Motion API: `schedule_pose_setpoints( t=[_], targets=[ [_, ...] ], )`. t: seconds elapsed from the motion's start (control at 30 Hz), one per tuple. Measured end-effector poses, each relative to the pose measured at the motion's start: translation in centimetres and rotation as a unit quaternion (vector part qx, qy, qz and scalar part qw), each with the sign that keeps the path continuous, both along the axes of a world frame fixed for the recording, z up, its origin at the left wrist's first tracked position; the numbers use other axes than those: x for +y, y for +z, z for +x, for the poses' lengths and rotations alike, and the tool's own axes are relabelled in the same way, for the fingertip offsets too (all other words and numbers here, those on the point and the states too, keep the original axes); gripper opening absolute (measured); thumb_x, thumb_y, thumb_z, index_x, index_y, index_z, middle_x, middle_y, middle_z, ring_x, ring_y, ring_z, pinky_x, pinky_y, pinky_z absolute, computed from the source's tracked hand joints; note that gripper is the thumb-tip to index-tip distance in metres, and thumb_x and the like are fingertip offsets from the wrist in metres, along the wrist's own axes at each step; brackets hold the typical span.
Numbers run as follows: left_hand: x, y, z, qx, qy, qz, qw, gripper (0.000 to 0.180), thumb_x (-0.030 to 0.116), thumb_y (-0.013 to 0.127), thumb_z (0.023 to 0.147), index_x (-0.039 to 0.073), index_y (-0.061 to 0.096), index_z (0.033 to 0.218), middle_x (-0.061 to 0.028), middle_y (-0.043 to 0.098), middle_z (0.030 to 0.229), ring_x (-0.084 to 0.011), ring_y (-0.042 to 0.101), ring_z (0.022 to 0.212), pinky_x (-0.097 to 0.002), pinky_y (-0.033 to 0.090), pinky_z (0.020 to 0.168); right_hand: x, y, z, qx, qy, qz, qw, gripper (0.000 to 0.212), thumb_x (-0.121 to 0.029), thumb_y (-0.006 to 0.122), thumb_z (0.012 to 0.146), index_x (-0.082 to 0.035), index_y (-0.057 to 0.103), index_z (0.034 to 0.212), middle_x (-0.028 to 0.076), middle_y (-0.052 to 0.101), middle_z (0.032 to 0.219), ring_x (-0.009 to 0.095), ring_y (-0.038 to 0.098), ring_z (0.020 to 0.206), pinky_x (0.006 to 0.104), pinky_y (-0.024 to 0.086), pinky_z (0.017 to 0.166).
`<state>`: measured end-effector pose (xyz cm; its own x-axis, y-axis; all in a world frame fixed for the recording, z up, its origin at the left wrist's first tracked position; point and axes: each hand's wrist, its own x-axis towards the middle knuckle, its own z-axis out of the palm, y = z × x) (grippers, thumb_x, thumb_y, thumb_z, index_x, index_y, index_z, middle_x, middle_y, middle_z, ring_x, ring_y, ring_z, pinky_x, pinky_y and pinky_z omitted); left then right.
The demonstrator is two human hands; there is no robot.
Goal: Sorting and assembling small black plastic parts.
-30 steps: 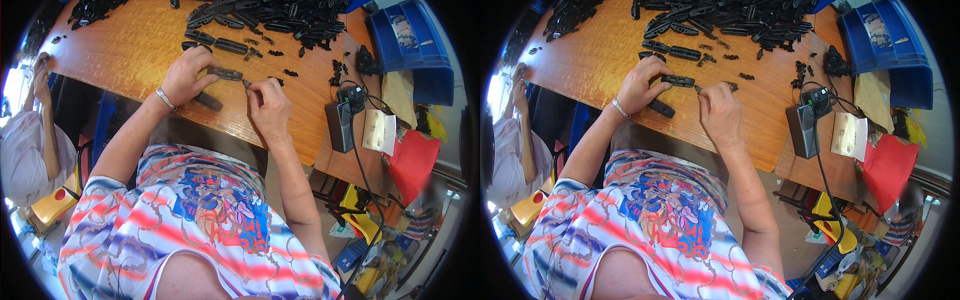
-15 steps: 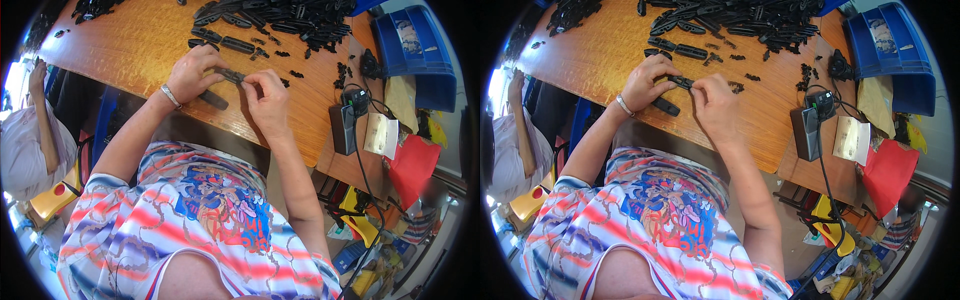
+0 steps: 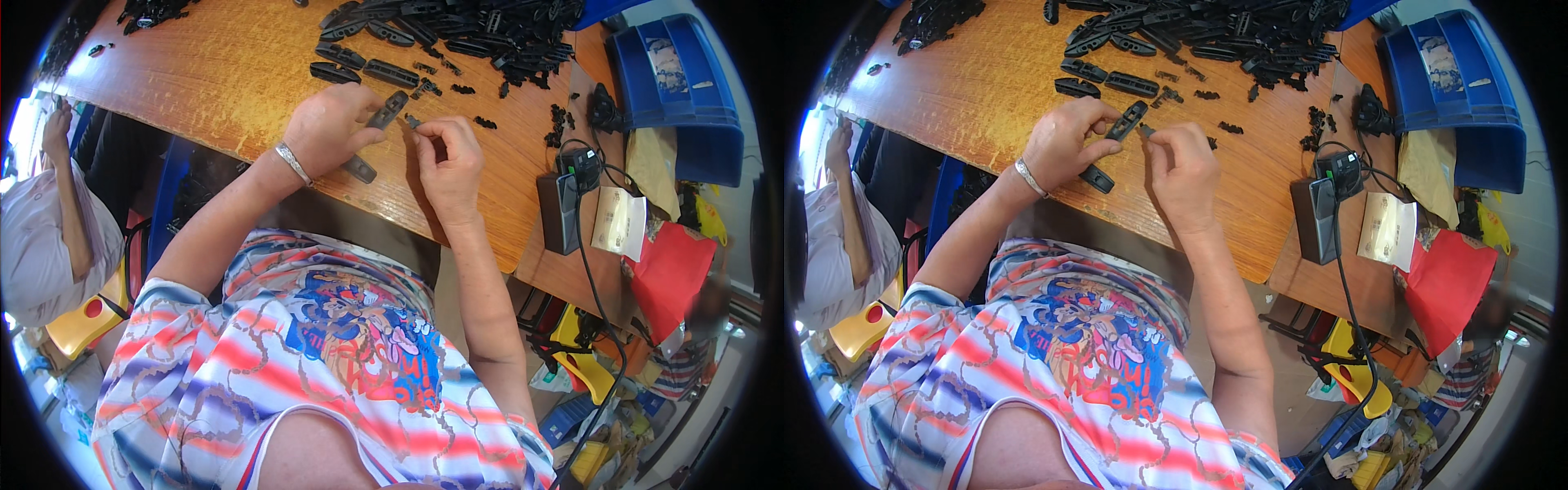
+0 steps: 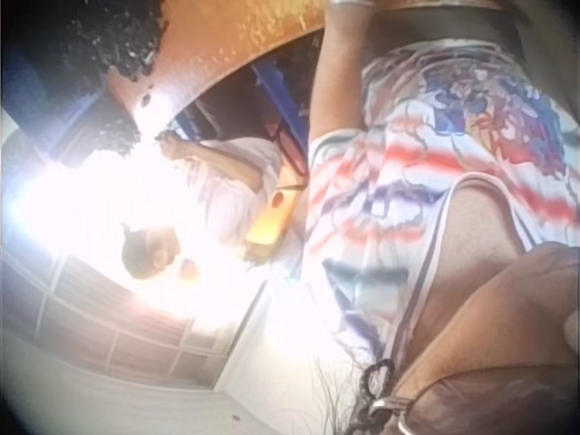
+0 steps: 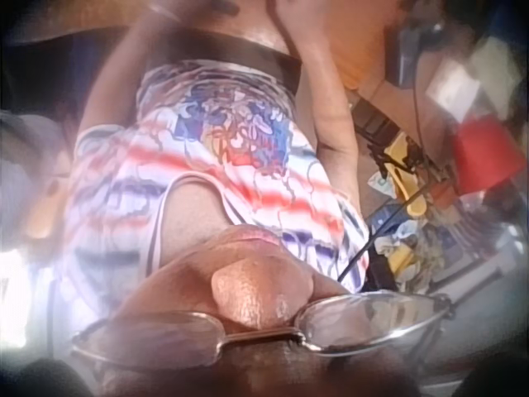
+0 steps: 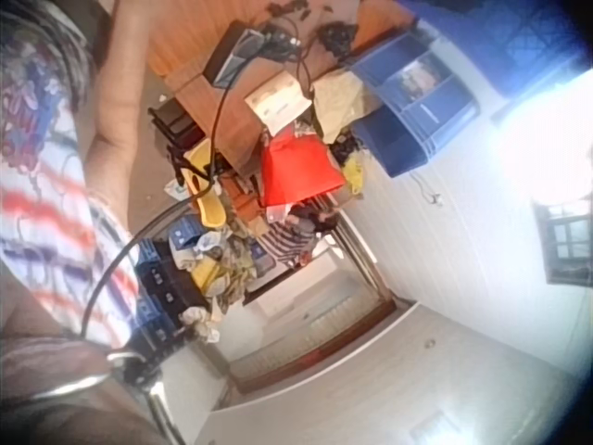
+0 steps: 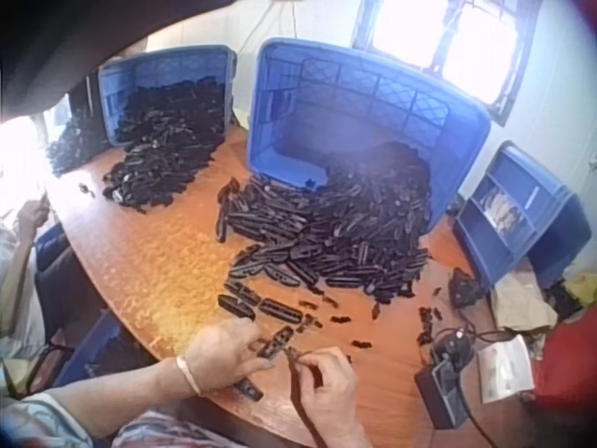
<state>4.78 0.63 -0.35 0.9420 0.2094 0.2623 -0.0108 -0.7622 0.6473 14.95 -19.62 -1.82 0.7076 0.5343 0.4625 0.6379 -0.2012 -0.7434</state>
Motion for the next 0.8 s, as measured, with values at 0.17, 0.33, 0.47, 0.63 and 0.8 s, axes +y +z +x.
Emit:
schedule_pose_setpoints(
  t=[0.17, 0.33, 0.47, 0.63, 0.8],
  targets=[
    [-0.9, -0.8, 0.8, -0.074, -0.027, 0.050, 0.996, 0.031, 0.006, 0.075, 0.093, 0.011, 0.075, 0.124, -0.0101, 0.070, 0.099, -0.0353, 0.071, 0.096, -0.0448, 0.059, 0.085, -0.9, 0.2, -0.1, 0.029, -0.020, -0.006, 0.999, 0.013, 0.004, 0.080, 0.086, -0.002, 0.073, 0.094, 0.015, 0.071, 0.093, 0.036, 0.071, 0.086, 0.0424, 0.056, 0.075],
    [-0.1, -0.1, 2.4, -0.019, -0.063, 0.153, 0.986, 0.033, 0.004, 0.073, 0.092, 0.014, 0.075, 0.123, -0.0098, 0.067, 0.110, -0.0343, 0.068, 0.109, -0.0450, 0.058, 0.089, -1.3, 0.2, -0.3, 0.045, -0.020, -0.013, 0.999, 0.011, 0.003, 0.080, 0.087, -0.002, 0.073, 0.094, 0.016, 0.070, 0.093, 0.036, 0.071, 0.086, 0.0419, 0.056, 0.075],
    [0.2, 1.4, 1.9, 0.019, -0.083, 0.132, 0.988, 0.033, 0.007, 0.081, 0.086, 0.012, 0.076, 0.118, -0.0092, 0.065, 0.112, -0.0338, 0.065, 0.113, -0.0448, 0.056, 0.094, -1.3, 0.2, -0.6, 0.058, -0.009, -0.013, 0.998, 0.011, 0.003, 0.080, 0.087, -0.002, 0.073, 0.095, 0.016, 0.070, 0.092, 0.036, 0.071, 0.085, 0.0420, 0.056, 0.075],
    [1.5, 0.9, 0.7, 0.011, -0.072, 0.088, 0.993, 0.033, 0.009, 0.086, 0.083, 0.009, 0.077, 0.114, -0.0093, 0.065, 0.111, -0.0346, 0.064, 0.111, -0.0446, 0.055, 0.094, -0.6, 0.5, -1.2, 0.068, 0.008, -0.007, 0.998, 0.012, 0.003, 0.080, 0.088, -0.003, 0.074, 0.096, 0.015, 0.069, 0.092, 0.035, 0.070, 0.083, 0.0413, 0.056, 0.072],
    [2.0, 0.0, 0.3, 0.021, -0.064, 0.061, 0.996, 0.031, 0.009, 0.086, 0.084, 0.007, 0.077, 0.114, -0.0107, 0.066, 0.109, -0.0357, 0.066, 0.106, -0.0446, 0.055, 0.094, 0.6, 1.2, -1.2, 0.056, 0.042, -0.017, 0.997, 0.013, 0.003, 0.080, 0.088, -0.004, 0.074, 0.097, 0.014, 0.068, 0.092, 0.034, 0.069, 0.080, 0.0408, 0.055, 0.070]
  ],
)
